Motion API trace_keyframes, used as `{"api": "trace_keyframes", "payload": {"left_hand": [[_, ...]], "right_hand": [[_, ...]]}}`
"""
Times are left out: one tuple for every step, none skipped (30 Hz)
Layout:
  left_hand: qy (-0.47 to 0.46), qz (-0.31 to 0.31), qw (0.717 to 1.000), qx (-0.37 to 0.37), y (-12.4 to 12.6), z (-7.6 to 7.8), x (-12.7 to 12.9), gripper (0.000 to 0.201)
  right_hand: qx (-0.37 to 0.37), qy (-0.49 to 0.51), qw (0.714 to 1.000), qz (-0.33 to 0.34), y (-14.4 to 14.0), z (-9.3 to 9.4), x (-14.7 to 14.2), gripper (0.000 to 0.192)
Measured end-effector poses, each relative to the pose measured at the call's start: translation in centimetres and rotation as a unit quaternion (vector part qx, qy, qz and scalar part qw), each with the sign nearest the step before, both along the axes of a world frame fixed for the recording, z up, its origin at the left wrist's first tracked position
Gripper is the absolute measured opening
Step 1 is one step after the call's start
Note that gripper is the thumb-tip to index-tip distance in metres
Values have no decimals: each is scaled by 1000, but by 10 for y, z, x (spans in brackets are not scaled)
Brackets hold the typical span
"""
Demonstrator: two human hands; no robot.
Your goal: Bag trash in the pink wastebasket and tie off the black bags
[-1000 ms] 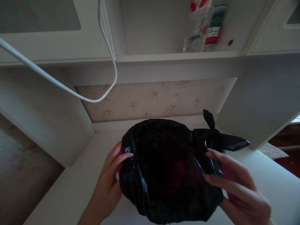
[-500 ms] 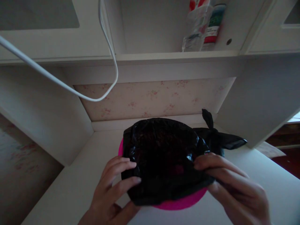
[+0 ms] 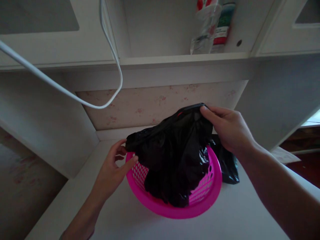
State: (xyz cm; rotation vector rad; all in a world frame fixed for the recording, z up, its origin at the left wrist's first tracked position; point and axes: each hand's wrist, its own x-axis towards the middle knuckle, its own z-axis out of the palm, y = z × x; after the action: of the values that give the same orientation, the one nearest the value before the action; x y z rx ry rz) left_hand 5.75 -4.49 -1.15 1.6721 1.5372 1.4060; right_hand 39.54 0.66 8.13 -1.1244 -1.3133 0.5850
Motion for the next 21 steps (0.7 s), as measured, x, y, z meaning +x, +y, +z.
{"api": "trace_keyframes", "payload": {"left_hand": [[-1, 0, 1000, -4, 4, 3, 0, 78], [-2, 2, 1000, -6, 9, 7, 1, 87], [-4, 5, 1000, -9, 14, 11, 2, 95], [-7, 7, 1000, -16, 19, 15, 3, 99], [-10, 6, 1000, -25, 24, 20, 4, 95], [-12, 2, 999, -31, 31, 24, 6, 81], [-17, -3, 999, -36, 37, 28, 7, 62], [-36, -11, 999, -37, 44, 32, 8, 43], [-74, -24, 996, -36, 51, 35, 7, 32], [-133, -37, 990, -35, 57, 38, 6, 25], [-208, -45, 976, -35, 63, 41, 3, 20], [-290, -47, 955, -36, 69, 43, -1, 14], [-366, -43, 929, -36, 74, 44, -7, 12], [-428, -34, 902, -36, 79, 45, -14, 13], [-472, -22, 880, -32, 83, 44, -23, 17], [-502, -12, 865, -23, 87, 42, -33, 21], [-520, -3, 854, -8, 91, 39, -44, 24], [-530, 8, 848, 9, 95, 34, -56, 26], [-534, 23, 845, 26, 99, 29, -67, 27], [-533, 40, 844, 40, 103, 22, -79, 27], [-529, 52, 846, 41, 107, 14, -89, 29]], "right_hand": [[12, 2, 1000, 5, 6, 8, -2, 35], [28, -1, 1000, 6, 10, 15, -6, 34], [50, -9, 999, 3, 15, 22, -10, 34], [74, -27, 997, 3, 19, 28, -15, 35], [104, -52, 993, 3, 23, 33, -20, 36], [140, -86, 986, 1, 28, 37, -25, 37], [179, -124, 976, -7, 34, 40, -29, 36], [217, -161, 963, -18, 41, 42, -32, 35], [248, -194, 949, -31, 48, 42, -33, 32], [273, -219, 936, -45, 54, 41, -34, 28], [291, -232, 926, -60, 58, 38, -33, 25], [302, -237, 920, -78, 60, 35, -31, 28], [309, -235, 916, -96, 58, 30, -29, 37], [317, -230, 913, -115, 51, 24, -26, 47], [329, -224, 908, -130, 41, 18, -23, 55], [343, -221, 903, -134, 26, 10, -20, 57], [362, -218, 897, -129, 9, 2, -17, 51], [383, -216, 893, -102, -10, -6, -14, 42], [392, -212, 894, -52, -29, -15, -12, 35], [385, -215, 898, 3, -47, -24, -11, 33], [375, -241, 894, 51, -63, -33, -10, 34]]}}
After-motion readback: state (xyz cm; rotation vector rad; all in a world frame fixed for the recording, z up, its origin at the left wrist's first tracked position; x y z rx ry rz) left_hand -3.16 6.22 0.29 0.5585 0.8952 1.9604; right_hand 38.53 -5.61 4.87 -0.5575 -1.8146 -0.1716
